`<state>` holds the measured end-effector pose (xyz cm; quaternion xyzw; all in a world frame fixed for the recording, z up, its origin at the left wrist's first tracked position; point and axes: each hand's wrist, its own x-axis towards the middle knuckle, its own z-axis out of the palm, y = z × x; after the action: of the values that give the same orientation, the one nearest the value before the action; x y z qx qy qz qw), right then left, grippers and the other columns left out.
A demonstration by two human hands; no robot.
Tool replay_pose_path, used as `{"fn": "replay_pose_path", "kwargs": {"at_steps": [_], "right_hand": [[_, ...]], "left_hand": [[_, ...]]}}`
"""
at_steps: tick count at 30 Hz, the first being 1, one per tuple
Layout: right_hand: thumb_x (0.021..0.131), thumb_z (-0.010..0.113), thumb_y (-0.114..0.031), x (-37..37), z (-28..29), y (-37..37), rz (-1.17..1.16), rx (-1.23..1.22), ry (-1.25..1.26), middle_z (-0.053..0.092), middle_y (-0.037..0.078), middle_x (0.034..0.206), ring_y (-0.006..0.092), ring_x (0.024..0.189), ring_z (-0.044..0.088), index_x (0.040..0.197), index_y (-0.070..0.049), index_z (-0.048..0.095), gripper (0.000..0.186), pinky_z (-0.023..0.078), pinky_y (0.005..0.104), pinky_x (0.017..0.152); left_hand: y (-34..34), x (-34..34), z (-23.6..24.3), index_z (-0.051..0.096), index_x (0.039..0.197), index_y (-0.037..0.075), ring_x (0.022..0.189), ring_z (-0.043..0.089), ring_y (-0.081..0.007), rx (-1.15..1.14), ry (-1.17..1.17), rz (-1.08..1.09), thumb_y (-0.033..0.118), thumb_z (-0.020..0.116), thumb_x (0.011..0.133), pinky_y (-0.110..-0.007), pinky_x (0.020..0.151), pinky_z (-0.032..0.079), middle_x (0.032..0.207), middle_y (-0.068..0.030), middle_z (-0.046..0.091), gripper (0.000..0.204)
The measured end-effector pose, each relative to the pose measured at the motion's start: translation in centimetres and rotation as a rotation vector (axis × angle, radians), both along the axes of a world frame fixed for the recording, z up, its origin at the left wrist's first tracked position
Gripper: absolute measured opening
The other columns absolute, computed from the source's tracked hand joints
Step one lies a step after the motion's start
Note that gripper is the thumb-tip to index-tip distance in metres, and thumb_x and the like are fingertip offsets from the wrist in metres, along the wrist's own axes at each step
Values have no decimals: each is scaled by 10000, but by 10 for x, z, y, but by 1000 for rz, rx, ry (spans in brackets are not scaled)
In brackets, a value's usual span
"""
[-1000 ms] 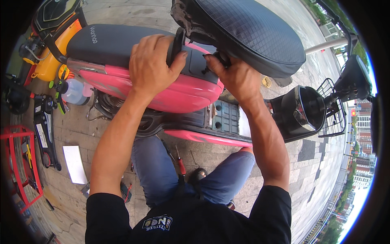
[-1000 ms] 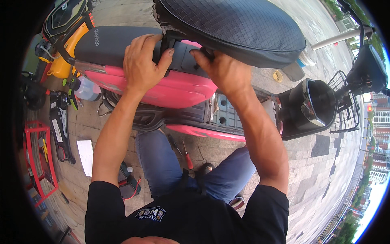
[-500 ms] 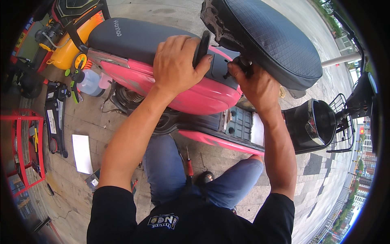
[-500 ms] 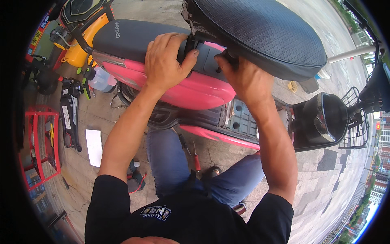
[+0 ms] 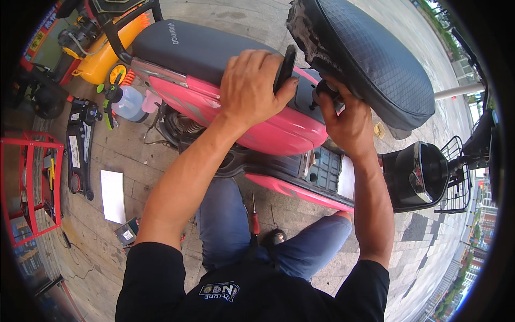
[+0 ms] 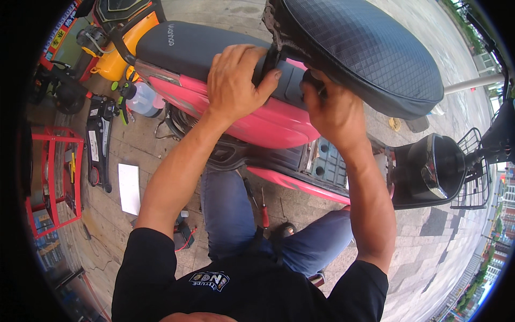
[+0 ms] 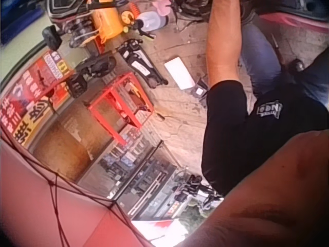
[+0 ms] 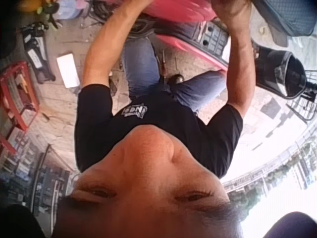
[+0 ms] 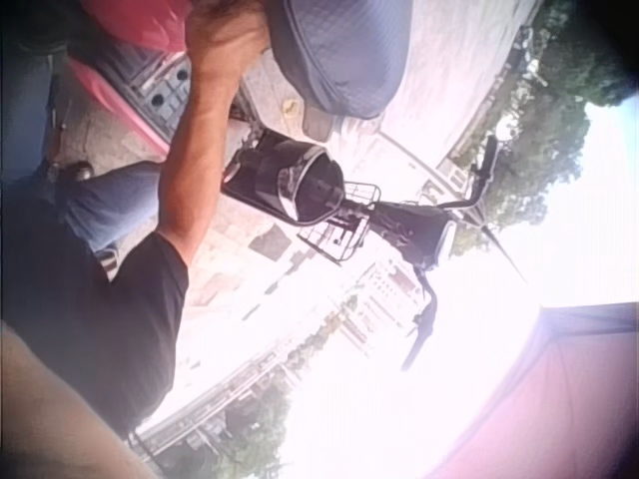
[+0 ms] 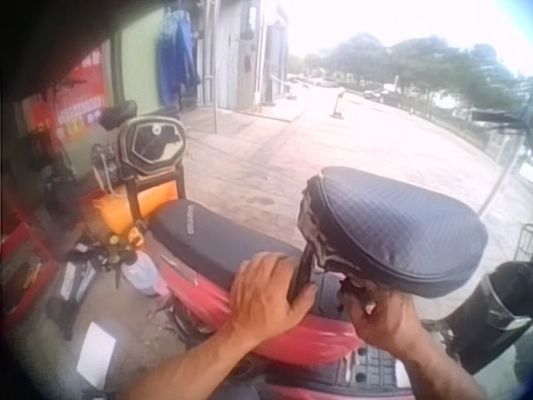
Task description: The person uses a red screwdriver to remove screws from the side panels and seat area of a pink scooter. They detach the side panels and lift the seat to access the internal compartment, then reposition the seat and continue working on the scooter's body.
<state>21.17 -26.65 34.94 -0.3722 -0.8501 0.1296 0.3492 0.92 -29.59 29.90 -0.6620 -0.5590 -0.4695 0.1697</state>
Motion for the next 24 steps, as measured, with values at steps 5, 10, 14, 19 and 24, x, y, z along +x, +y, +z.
{"fn": "replay_pose_path", "kwargs": {"at_steps": [5, 10, 14, 19, 24], "right_hand": [[871, 718, -196, 2, 1, -5, -111, 215, -88, 699, 116, 771, 288, 709, 685, 1018, -59, 716, 202, 542, 374, 669], [874, 746, -213, 5, 4, -7, -154, 169, -208, 731, 133, 838, 262, 729, 707, 1108, -40, 722, 291, 544, 343, 691], [883, 736, -236, 7, 4, -2, -73, 99, -70, 735, 148, 909, 288, 856, 721, 1127, -41, 719, 313, 545, 361, 782], [860, 756, -225, 10, 4, -3, -44, 78, -79, 737, 154, 940, 303, 906, 721, 1127, -43, 719, 326, 542, 369, 813], [815, 808, -250, 8, 4, -4, -136, 251, -180, 734, 123, 843, 274, 764, 720, 1089, -36, 723, 358, 552, 347, 729]], "left_hand": [[0, -1, -1, 665, 1059, 50, 980, 613, -308, -2, -2, -14, 312, 761, 787, -412, 809, 446, 1016, -95, 665, 389], [0, -1, -2, 664, 1056, 49, 972, 615, -308, 3, 13, -8, 311, 758, 795, -412, 807, 447, 1008, -95, 669, 382], [1, -1, -2, 664, 1064, 44, 974, 616, -307, -3, 18, -12, 312, 755, 801, -414, 810, 450, 1020, -99, 673, 386], [0, 0, -1, 663, 1074, 39, 989, 619, -306, -13, 27, -6, 314, 750, 819, -416, 818, 455, 1036, -105, 677, 385], [3, 0, -2, 658, 1023, 76, 942, 609, -309, 31, 28, -7, 332, 749, 782, -430, 793, 449, 960, -85, 651, 363]]}}
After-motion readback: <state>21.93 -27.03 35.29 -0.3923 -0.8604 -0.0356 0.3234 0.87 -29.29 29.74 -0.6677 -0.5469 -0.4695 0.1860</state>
